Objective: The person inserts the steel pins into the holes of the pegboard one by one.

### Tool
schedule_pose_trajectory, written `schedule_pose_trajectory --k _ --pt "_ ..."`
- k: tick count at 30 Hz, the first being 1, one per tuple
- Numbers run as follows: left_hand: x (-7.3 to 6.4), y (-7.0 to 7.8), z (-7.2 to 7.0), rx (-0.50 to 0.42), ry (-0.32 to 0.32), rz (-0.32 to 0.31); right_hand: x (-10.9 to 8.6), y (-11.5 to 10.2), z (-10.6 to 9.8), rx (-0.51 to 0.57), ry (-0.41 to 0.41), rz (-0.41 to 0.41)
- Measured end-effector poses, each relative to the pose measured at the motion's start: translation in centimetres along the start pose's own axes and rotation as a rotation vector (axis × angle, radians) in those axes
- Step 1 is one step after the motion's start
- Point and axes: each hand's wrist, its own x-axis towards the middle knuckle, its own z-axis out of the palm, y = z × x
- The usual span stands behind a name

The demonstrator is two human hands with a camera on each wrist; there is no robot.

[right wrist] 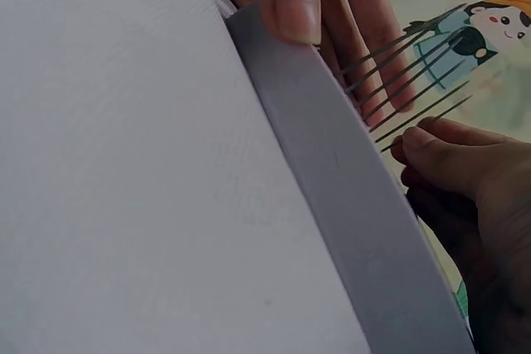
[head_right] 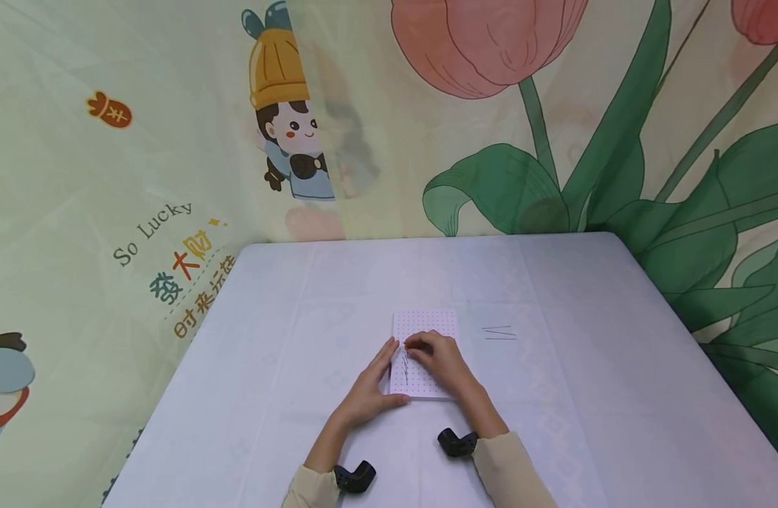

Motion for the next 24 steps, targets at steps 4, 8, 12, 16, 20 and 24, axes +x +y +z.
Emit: schedule_pose_trajectory --k 4,8,12,16,20,24 --pt "-0.1 0.0 0.0 -0.003 0.005 0.002 -0.1 0.5 -0.6 0.015 -0.004 -0.009" --pt "0.0 0.0 0.0 0.004 0.009 0.010 -0.2 1.2 -1.7 -0.062 0.061 -0.039" --pt "0.1 0.0 0.1 0.018 0.008 0.019 -0.4 2.3 -3.7 -0.157 0.159 -0.018" --pt "0.1 -0.1 0.2 0.033 0.011 0.024 -1.3 4.4 -6.3 -0.186 0.252 0.093" --pt "0.1 -0.1 0.1 0.023 0.007 0.006 -2.4 6.6 -8.5 -0.204 0.290 0.209" --pt "0.1 -0.2 0.1 0.026 0.004 -0.005 -3.3 7.7 -10.0 -0.208 0.277 0.268"
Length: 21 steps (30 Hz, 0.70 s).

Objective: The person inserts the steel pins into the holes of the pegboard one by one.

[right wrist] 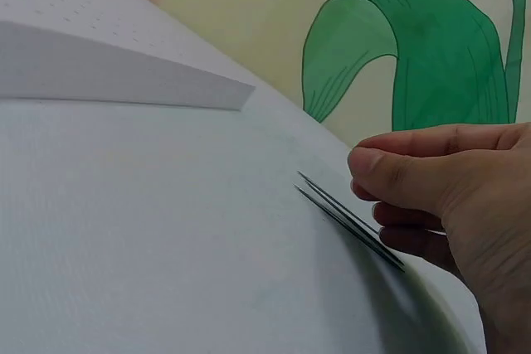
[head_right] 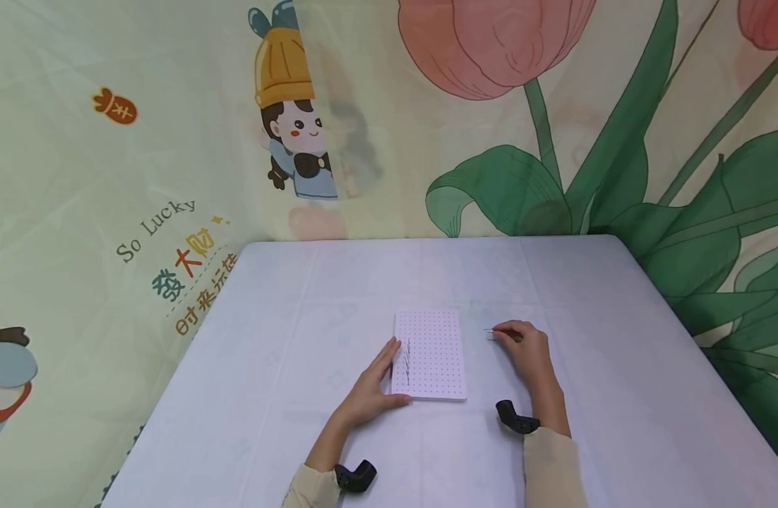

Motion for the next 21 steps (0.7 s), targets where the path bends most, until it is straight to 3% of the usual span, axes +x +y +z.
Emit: schedule_pose_trajectory --k 3,7,15,21 --pt "0.05 0.00 0.04 0.009 -0.003 -0.002 -0.13 0.43 -0.72 -0.016 -0.015 0.018" --pt "0.07 -0.07 0.09 0.010 -0.002 0.003 -0.13 0.63 -1.17 -0.050 -0.022 -0.018" --pt "0.07 -0.07 0.13 0.012 -0.001 0.007 0.12 0.74 -0.82 -0.096 -0.043 -0.114" --pt "0.20 -0.05 0.13 -0.002 0.000 0.001 0.29 0.61 -0.74 -0.117 -0.055 -0.110"
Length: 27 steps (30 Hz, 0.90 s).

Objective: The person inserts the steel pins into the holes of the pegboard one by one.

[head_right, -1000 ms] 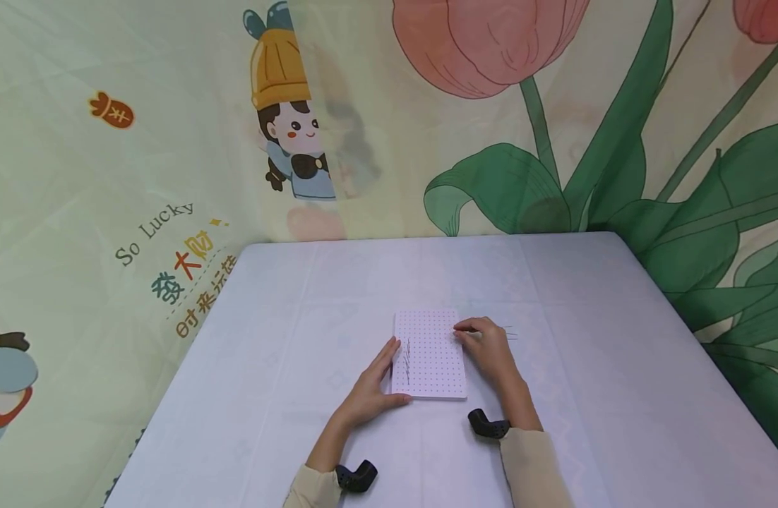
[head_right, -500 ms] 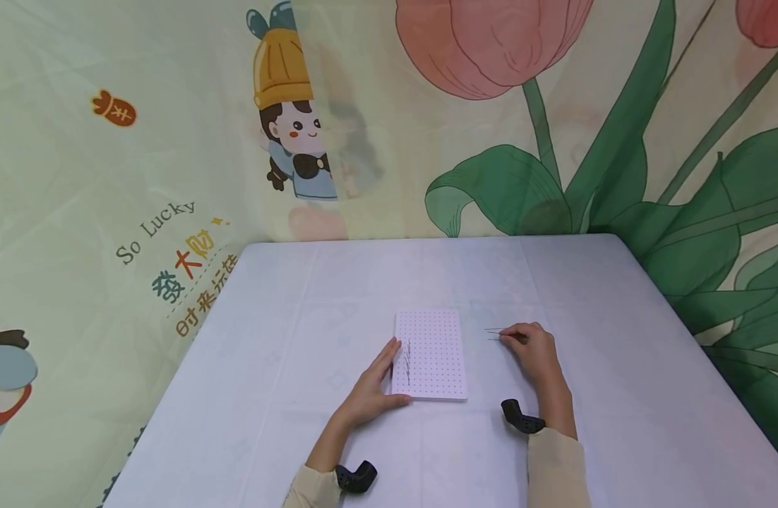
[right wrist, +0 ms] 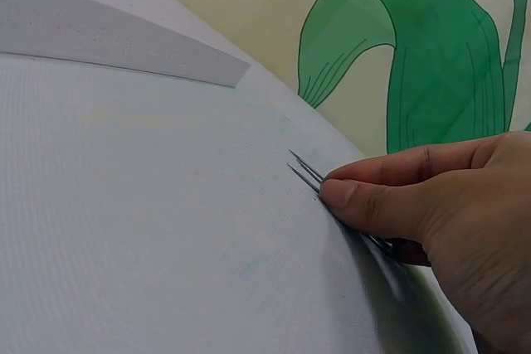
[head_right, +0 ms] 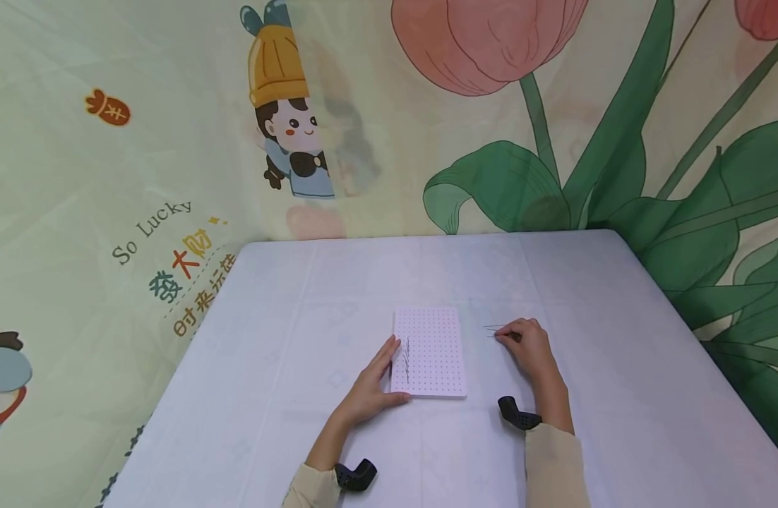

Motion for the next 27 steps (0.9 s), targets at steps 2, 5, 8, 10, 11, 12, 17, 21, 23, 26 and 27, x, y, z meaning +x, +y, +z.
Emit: schedule_pose_trajectory --k 2,5,8,10,11,12,17,21,23,26,27 --pt "0.0 -0.1 0.0 0.000 -0.001 -0.005 0.0 -0.1 0.0 -0.007 -0.003 0.004" --pt "0.0 -0.1 0.0 0.003 -0.001 -0.009 0.1 -0.2 0.1 -0.016 -0.003 0.003" --pt "0.0 -0.1 0.0 0.005 -0.001 -0.010 0.1 -0.2 0.2 -0.030 -0.007 -0.004" --pt "0.0 -0.1 0.0 0.006 -0.001 -0.011 0.2 -0.2 0.3 -0.040 -0.013 -0.008" --pt "0.0 -0.1 0.0 0.006 -0.002 -0.012 0.2 -0.2 0.3 -0.042 -0.016 -0.010" --pt "0.0 -0.1 0.0 0.006 -0.002 -0.012 0.2 -0.1 0.3 -0.045 -0.020 -0.010" --pt "0.1 -0.1 0.0 0.007 0.001 -0.011 0.3 -0.2 0.3 -0.028 -0.035 0.008" --pt "0.1 -0.1 0.0 0.016 0.001 -0.008 0.5 -1.2 0.6 0.040 0.009 0.014" --pt "0.1 -0.1 0.0 0.019 -0.001 -0.004 0.7 -2.1 0.9 0.081 0.039 0.010" --pt "0.0 -0.1 0.0 0.023 -0.001 0.006 1.0 -3.7 1.5 0.153 0.068 -0.008" --pt "0.0 -0.1 0.0 0.023 0.001 0.011 1.1 -4.2 1.7 0.174 0.074 -0.026"
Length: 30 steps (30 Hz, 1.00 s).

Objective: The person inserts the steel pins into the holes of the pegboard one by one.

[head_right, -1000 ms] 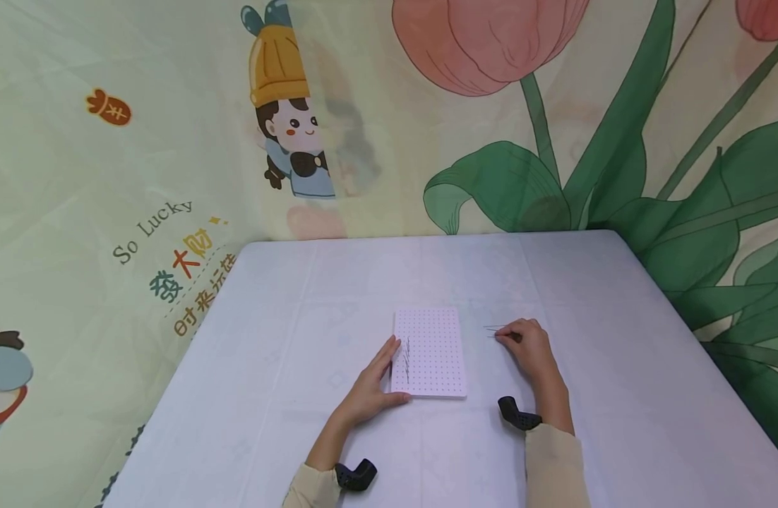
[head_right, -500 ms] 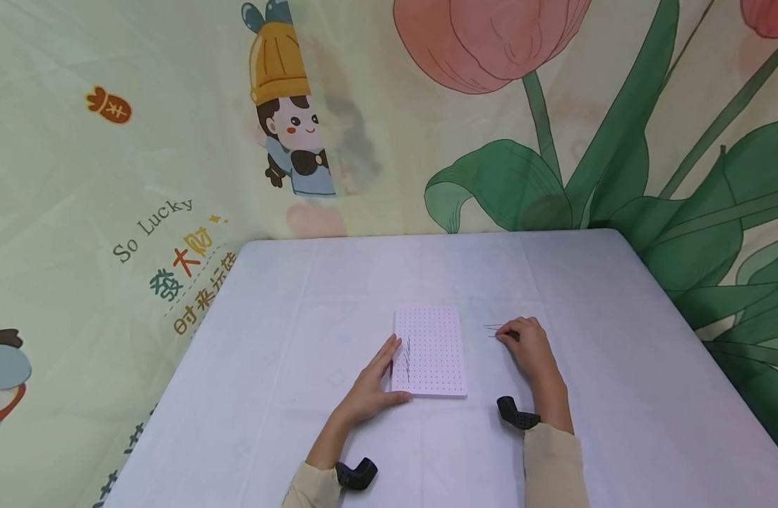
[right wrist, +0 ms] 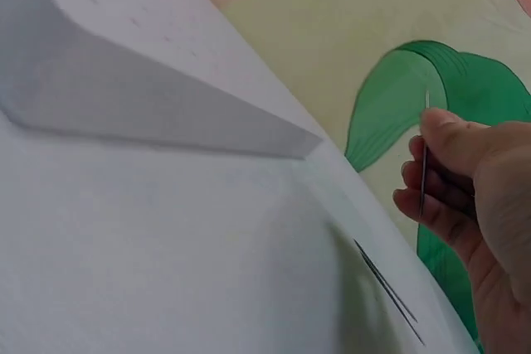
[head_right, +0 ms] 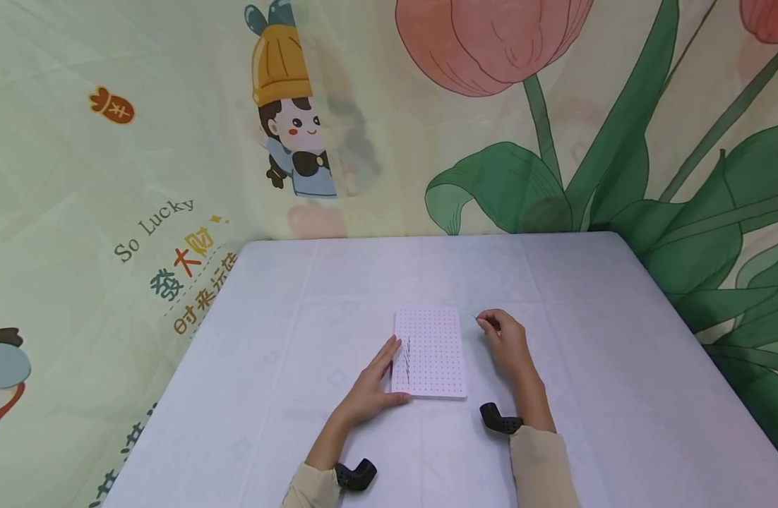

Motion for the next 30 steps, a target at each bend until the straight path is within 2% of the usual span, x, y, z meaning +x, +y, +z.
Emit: schedule_pose_trajectory --k 4,8,13,18,24,30 --pt "-0.1 0.0 0.0 0.000 0.000 0.008 0.3 -1.3 1.3 0.078 -0.002 -0.051" --pt "-0.1 0.1 0.0 -0.004 0.002 0.011 0.3 -1.9 2.4 0.108 -0.010 -0.065" --pt "-0.1 0.0 -0.1 0.000 0.004 0.009 0.2 -2.6 3.5 0.145 -0.019 -0.030" --pt "-0.1 -0.1 -0.1 -0.002 -0.004 0.000 0.0 -3.6 4.8 0.229 -0.013 0.006" --pt "-0.1 -0.1 -0.1 -0.005 -0.008 0.002 -0.2 -5.0 6.3 0.385 -0.026 -0.020" --pt "-0.2 0.1 -0.3 -0.011 -0.010 0.005 -0.4 -5.9 7.4 0.448 -0.061 -0.023"
